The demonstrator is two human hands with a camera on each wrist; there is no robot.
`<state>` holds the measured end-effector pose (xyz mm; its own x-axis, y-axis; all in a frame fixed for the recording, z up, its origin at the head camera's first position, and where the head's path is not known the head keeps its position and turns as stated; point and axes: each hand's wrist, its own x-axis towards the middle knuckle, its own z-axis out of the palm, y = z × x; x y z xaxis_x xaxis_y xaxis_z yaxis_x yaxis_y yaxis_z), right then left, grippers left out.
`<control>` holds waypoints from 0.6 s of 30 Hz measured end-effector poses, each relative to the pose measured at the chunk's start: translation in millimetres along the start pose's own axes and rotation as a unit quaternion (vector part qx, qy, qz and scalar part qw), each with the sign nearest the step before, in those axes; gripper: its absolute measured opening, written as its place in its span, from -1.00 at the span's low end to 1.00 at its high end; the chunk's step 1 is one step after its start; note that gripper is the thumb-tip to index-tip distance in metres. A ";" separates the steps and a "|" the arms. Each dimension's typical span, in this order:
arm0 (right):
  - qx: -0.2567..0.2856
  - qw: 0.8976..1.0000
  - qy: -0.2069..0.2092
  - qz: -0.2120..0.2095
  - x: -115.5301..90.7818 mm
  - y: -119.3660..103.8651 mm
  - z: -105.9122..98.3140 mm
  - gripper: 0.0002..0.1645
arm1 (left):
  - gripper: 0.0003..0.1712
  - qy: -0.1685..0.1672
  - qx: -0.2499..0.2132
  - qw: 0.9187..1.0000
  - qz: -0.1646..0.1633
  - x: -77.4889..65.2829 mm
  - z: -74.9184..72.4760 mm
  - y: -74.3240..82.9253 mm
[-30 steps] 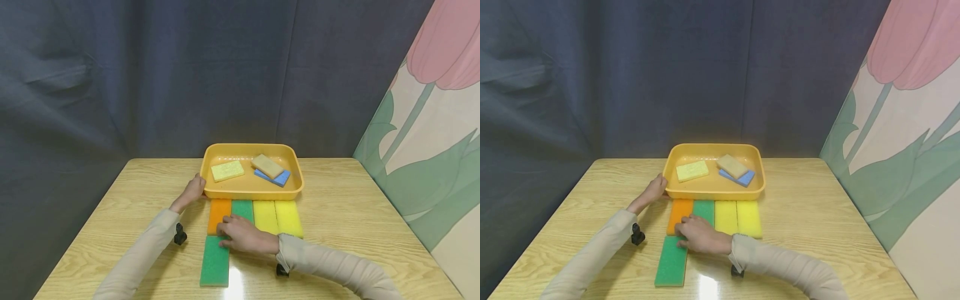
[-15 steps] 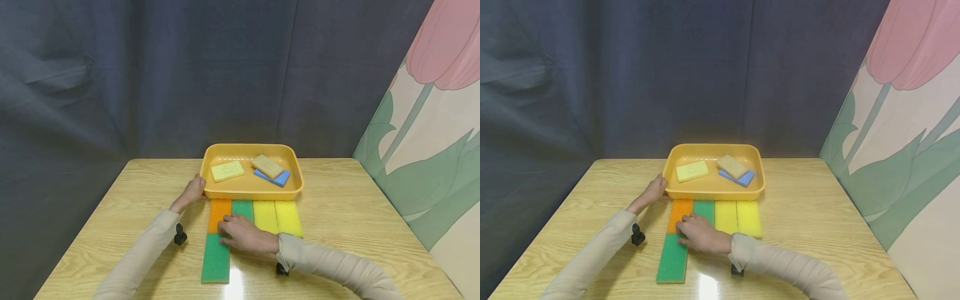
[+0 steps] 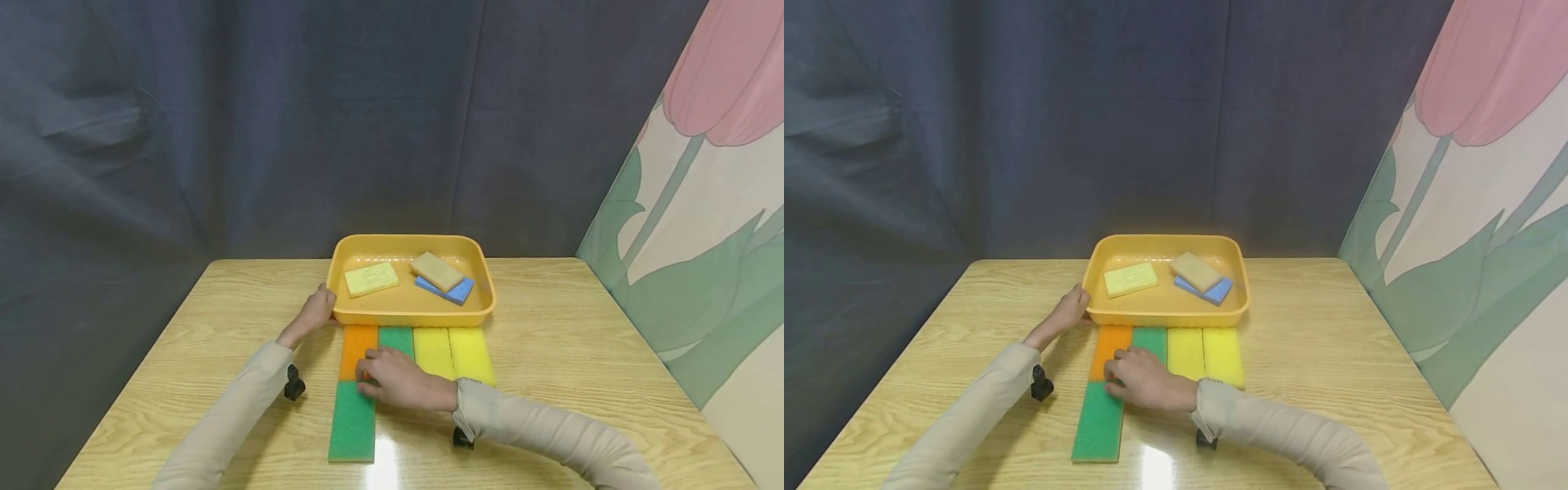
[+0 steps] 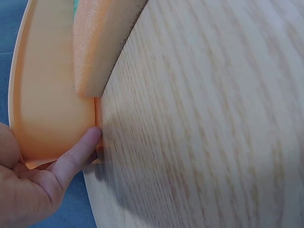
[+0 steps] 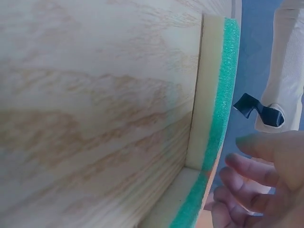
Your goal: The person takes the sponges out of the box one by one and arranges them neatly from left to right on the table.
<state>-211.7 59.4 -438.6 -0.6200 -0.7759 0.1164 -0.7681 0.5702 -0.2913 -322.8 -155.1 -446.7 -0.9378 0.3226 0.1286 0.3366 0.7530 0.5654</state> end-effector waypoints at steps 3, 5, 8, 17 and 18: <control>0.008 1.000 0.015 0.000 -0.2 0.6 -0.7 -0.88 | -0.56 0.000 -0.016 1.000 -0.013 0.4 0.5 0.0; 0.008 1.000 0.021 -0.001 -0.4 1.2 -1.9 -0.87 | -0.60 0.002 -0.027 0.999 -0.026 0.7 1.0 0.5; 0.012 1.000 0.025 -0.002 -0.9 2.4 -3.9 -0.83 | -0.66 0.004 -0.047 0.998 -0.047 0.7 1.8 1.2; 0.018 0.998 0.061 -0.009 -1.5 7.8 -19.2 -0.72 | -0.72 0.002 -0.102 0.991 -0.084 -1.1 2.4 4.7; 0.018 0.997 0.069 -0.009 -1.3 9.0 -21.6 -0.71 | -0.72 0.001 -0.107 0.990 -0.087 -1.0 2.5 5.0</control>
<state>-221.3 71.4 -420.9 -0.6243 -0.7400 0.2503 -0.7745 0.5443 -0.3224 -319.9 -150.3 -446.0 -0.9803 0.1967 0.0160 0.1441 0.6581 0.7390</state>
